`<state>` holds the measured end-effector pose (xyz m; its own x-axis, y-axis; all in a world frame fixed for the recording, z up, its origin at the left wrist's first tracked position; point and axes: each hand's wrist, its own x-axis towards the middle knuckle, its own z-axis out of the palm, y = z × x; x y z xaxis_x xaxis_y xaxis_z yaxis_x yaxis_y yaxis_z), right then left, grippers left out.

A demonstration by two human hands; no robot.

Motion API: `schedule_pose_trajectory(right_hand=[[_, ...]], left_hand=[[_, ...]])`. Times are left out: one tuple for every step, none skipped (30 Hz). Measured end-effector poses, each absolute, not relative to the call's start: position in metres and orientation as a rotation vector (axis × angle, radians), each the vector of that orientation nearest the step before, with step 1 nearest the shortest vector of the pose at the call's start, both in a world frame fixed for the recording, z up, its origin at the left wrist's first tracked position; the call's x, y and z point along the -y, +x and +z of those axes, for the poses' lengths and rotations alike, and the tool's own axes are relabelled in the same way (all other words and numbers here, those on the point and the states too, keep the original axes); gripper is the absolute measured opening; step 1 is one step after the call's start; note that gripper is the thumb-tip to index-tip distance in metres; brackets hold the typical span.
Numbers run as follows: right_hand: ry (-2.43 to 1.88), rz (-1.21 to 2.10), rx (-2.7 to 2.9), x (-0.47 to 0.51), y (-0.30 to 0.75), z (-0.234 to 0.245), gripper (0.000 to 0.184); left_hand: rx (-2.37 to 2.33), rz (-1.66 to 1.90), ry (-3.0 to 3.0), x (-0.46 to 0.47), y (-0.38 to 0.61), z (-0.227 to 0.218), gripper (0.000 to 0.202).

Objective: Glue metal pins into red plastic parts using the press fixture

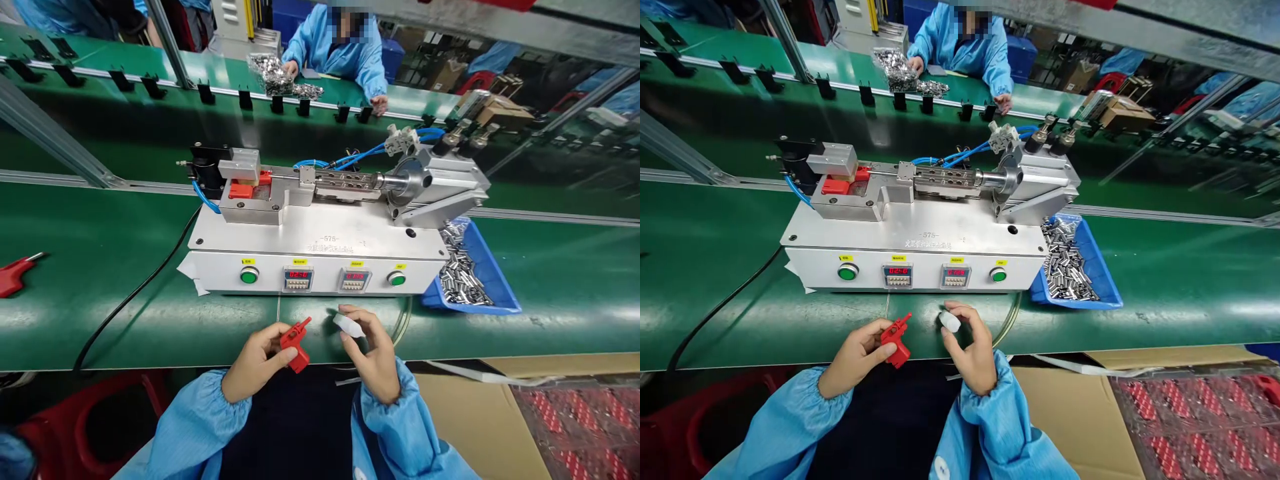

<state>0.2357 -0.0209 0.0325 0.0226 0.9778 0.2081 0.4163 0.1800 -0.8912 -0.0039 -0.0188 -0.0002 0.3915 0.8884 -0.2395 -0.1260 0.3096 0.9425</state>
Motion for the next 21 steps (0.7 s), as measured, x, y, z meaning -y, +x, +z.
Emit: schedule_pose_trajectory(right_hand=[[-1.355,0.851,1.529,0.021,0.234,0.036,0.018],[-1.336,0.900,1.517,0.022,0.232,0.040,0.019],[-1.330,0.926,1.517,0.023,0.231,0.044,0.021],[-1.333,0.929,1.521,0.023,0.230,0.047,0.022],[-1.341,0.920,1.524,0.024,0.230,0.050,0.024],[-1.351,0.907,1.522,0.024,0.230,0.053,0.026],[-1.355,0.903,1.511,0.025,0.230,0.054,0.028],[-1.350,0.914,1.493,0.025,0.231,0.055,0.029],[-1.339,0.938,1.466,0.026,0.231,0.055,0.030],[-1.328,0.963,1.432,0.026,0.232,0.054,0.031],[-1.324,0.986,1.394,0.027,0.232,0.052,0.033],[-1.327,0.995,1.351,0.027,0.233,0.050,0.034],[-1.338,0.990,1.303,0.027,0.233,0.047,0.036],[-1.349,0.974,1.252,0.026,0.233,0.045,0.038],[-1.354,0.957,1.200,0.026,0.233,0.042,0.039],[-1.351,0.944,1.150,0.025,0.232,0.040,0.040],[-1.344,0.937,1.108,0.024,0.231,0.038,0.040],[-1.337,0.929,1.078,0.024,0.230,0.036,0.039],[-1.335,0.918,1.064,0.024,0.229,0.035,0.038],[-1.342,0.898,1.067,0.025,0.228,0.033,0.036],[-1.355,0.869,1.085,0.026,0.227,0.032,0.034]], left_hand=[[-0.921,0.815,1.044,0.018,-0.002,0.000,0.041],[-0.916,0.823,1.062,0.017,0.000,0.000,0.041],[-0.911,0.835,1.080,0.015,0.002,0.000,0.043],[-0.907,0.848,1.100,0.014,0.005,-0.001,0.044],[-0.905,0.858,1.123,0.013,0.007,-0.001,0.046],[-0.907,0.865,1.147,0.012,0.008,-0.002,0.046],[-0.911,0.868,1.170,0.011,0.009,-0.003,0.046],[-0.916,0.871,1.189,0.011,0.009,-0.004,0.045],[-0.919,0.873,1.205,0.011,0.008,-0.004,0.043],[-0.919,0.877,1.213,0.012,0.007,-0.005,0.043],[-0.915,0.879,1.210,0.013,0.006,-0.005,0.042],[-0.905,0.878,1.198,0.013,0.005,-0.005,0.042],[-0.891,0.873,1.183,0.014,0.005,-0.005,0.042],[-0.879,0.870,1.168,0.014,0.004,-0.004,0.042],[-0.869,0.868,1.159,0.014,0.004,-0.004,0.042],[-0.864,0.872,1.158,0.014,0.004,-0.003,0.042],[-0.863,0.875,1.166,0.013,0.003,-0.002,0.042],[-0.868,0.881,1.179,0.013,0.003,-0.001,0.042],[-0.876,0.886,1.195,0.012,0.003,0.000,0.042],[-0.883,0.891,1.210,0.012,0.002,0.001,0.042],[-0.889,0.895,1.225,0.011,0.001,0.001,0.042]])
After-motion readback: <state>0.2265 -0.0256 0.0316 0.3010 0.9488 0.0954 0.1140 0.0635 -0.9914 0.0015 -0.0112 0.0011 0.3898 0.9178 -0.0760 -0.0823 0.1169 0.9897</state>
